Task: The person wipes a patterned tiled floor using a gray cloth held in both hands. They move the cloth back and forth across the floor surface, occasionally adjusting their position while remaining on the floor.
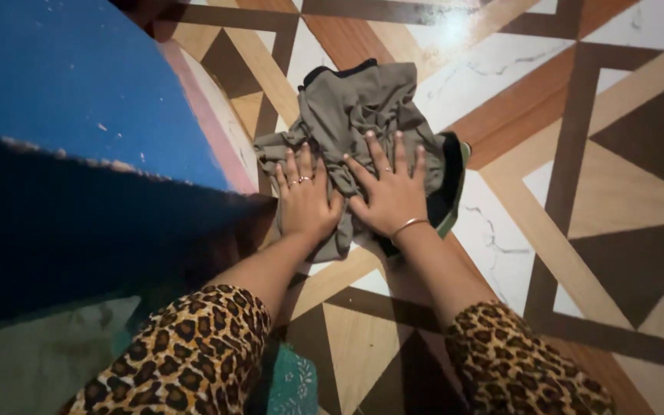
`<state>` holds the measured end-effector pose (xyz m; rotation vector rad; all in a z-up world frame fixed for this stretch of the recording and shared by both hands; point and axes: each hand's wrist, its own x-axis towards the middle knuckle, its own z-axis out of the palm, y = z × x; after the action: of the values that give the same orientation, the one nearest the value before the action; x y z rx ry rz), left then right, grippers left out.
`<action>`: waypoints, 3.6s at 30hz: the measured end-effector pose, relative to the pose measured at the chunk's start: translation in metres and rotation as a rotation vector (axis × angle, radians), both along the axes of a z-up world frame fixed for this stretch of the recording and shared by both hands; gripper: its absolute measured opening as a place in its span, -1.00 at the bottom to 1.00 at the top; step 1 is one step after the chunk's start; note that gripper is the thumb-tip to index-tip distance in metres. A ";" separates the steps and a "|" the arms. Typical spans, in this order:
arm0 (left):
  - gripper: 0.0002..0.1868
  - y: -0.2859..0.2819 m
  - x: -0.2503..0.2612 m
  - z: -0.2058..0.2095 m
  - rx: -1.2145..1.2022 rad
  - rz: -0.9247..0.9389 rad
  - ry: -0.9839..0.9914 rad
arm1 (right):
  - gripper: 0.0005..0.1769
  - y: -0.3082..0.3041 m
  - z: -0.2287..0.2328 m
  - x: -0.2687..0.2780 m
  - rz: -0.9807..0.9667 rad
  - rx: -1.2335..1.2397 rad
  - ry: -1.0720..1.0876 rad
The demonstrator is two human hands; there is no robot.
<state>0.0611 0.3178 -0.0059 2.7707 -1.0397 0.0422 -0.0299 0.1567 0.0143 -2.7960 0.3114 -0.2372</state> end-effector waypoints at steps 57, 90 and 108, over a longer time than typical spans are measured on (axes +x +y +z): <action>-0.18 -0.104 -0.330 0.012 0.029 -1.284 0.259 | -0.11 0.136 -0.020 -0.429 -1.811 0.075 0.313; -0.24 -0.105 -0.216 -0.014 -0.108 -0.958 0.098 | -0.11 0.038 -0.029 -0.380 -1.193 -0.009 0.317; -0.14 0.076 -0.154 -0.006 -0.052 -0.564 0.029 | -0.33 0.180 -0.008 -0.273 -0.824 -0.058 0.223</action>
<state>-0.0930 0.3933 -0.0117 2.3247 -1.7349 -0.0474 -0.3025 0.3367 0.0063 -2.5837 1.5165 -0.1080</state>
